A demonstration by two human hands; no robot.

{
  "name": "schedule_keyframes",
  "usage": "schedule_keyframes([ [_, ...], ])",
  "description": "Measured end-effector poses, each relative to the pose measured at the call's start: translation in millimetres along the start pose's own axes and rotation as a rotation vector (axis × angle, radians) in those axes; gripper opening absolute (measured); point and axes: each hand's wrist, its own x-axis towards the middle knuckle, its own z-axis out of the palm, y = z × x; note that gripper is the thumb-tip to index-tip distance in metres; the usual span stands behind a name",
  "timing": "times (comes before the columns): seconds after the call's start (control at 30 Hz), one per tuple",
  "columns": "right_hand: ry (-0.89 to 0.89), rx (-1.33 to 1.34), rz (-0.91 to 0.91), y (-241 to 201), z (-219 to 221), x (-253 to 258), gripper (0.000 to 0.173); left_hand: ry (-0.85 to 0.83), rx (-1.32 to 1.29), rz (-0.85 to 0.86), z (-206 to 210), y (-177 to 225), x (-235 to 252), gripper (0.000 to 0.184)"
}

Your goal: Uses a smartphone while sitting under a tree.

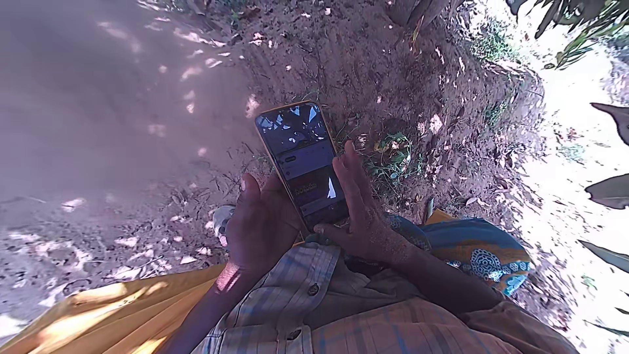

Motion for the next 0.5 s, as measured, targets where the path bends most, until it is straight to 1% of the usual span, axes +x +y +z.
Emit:
schedule_keyframes([
  [0.07, 0.010, -0.008, -0.003, 0.3, 0.1, -0.4, 0.096, 0.017, 0.004, 0.005, 1.2, 0.3, -0.3, 0.074],
  [0.1, 0.006, 0.040, 0.014, 0.4, -1.0, -0.6, 0.095, 0.022, 0.000, 0.007, 1.0, -0.1, 0.0, 0.075],
  [0.23, 0.028, 0.433, 0.181, 2.5, -6.7, 1.3, 0.088, 0.008, -0.019, 0.016, 1.5, -0.4, -0.1, 0.077],
  [0.33, 0.029, 0.726, 0.314, 4.5, -11.3, 5.4, 0.072, 0.020, -0.009, 0.024, 2.2, 0.1, -0.8, 0.076],
  [0.4, 0.044, 0.915, 0.384, 8.4, -9.7, 6.5, 0.059, 0.029, 0.007, 0.031, 2.1, -0.7, -0.5, 0.077],
  [0.5, 0.077, 1.066, 0.452, 8.1, -8.9, 7.5, 0.044, 0.002, 0.010, 0.042, 0.1, -1.8, -0.1, 0.076],
])
